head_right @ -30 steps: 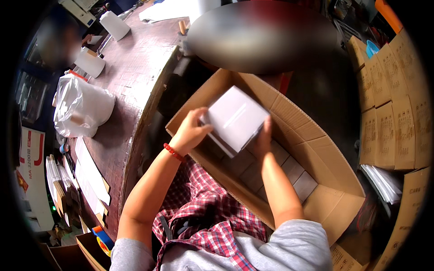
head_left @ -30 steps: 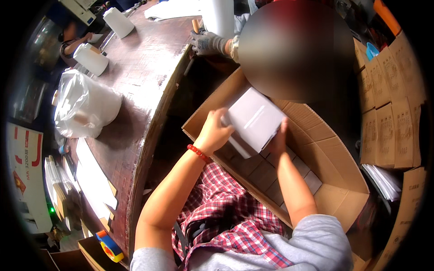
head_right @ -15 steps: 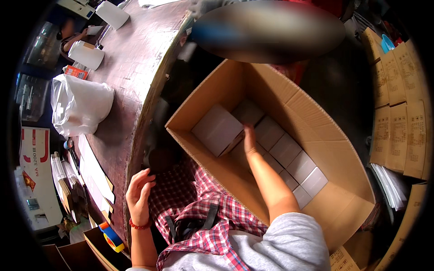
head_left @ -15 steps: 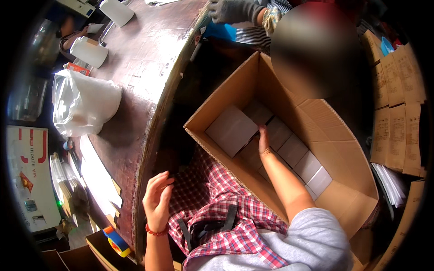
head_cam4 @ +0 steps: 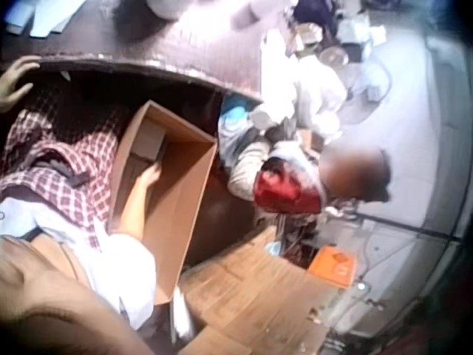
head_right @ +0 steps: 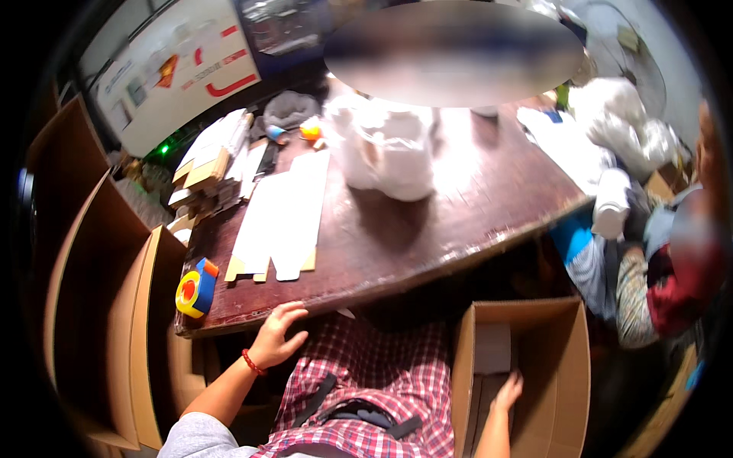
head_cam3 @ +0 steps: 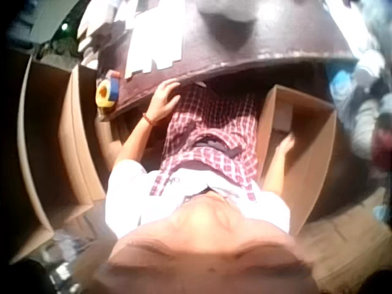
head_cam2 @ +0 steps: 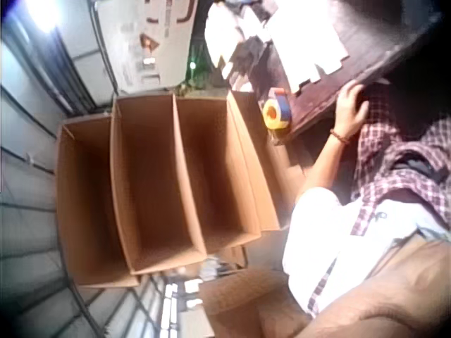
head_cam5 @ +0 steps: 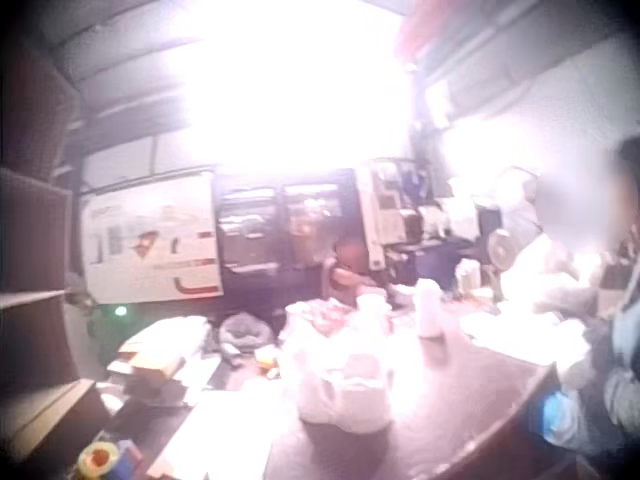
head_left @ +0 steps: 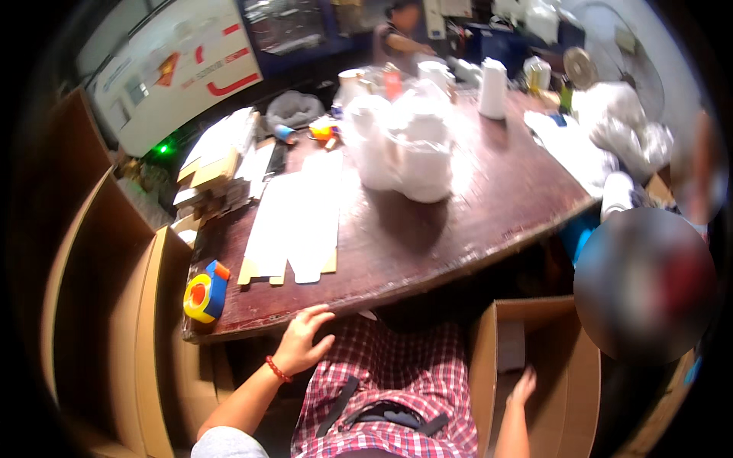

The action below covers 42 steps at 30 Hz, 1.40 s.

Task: The person folds cardboard boxes by hand, places white plastic objects into the boxes, and stacks the completed boxes inside a large container.

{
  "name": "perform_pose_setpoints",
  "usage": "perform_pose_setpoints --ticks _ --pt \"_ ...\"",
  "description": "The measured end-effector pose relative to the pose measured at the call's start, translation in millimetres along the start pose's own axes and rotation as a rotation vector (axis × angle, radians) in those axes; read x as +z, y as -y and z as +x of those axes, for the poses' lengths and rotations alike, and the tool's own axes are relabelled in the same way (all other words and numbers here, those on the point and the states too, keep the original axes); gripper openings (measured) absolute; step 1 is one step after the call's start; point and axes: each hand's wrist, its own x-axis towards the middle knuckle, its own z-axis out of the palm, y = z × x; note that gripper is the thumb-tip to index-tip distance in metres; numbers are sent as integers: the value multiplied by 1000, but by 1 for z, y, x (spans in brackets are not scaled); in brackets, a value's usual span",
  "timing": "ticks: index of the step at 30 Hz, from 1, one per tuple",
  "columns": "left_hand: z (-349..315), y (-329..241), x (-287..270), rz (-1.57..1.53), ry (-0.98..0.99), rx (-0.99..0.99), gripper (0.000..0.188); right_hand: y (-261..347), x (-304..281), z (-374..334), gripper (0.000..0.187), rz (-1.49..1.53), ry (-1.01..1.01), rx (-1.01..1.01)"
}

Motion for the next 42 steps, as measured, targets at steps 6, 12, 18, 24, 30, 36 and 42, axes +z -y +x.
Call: perform_pose_setpoints --ticks 6,12,18,24,30,36,42 --pt "2 129 -32 201 -364 -397 61 116 -52 12 28 379 -138 -142" --pt "28 214 -46 440 -258 -814 81 273 36 -55 28 471 210 -352" --pt "45 200 -58 352 -191 -903 85 321 149 -148 24 255 764 -472" --pt "58 175 -76 418 -119 -1005 94 316 201 -194 27 65 1228 -820" --pt "65 179 -81 108 -216 -960 72 311 194 -208 28 93 1310 -810" --pt "63 185 -121 -368 -741 -337 27 349 184 -192 27 123 1187 -980" --pt "50 -51 -209 95 -858 163 17 447 167 -197 30 65 781 -1540"
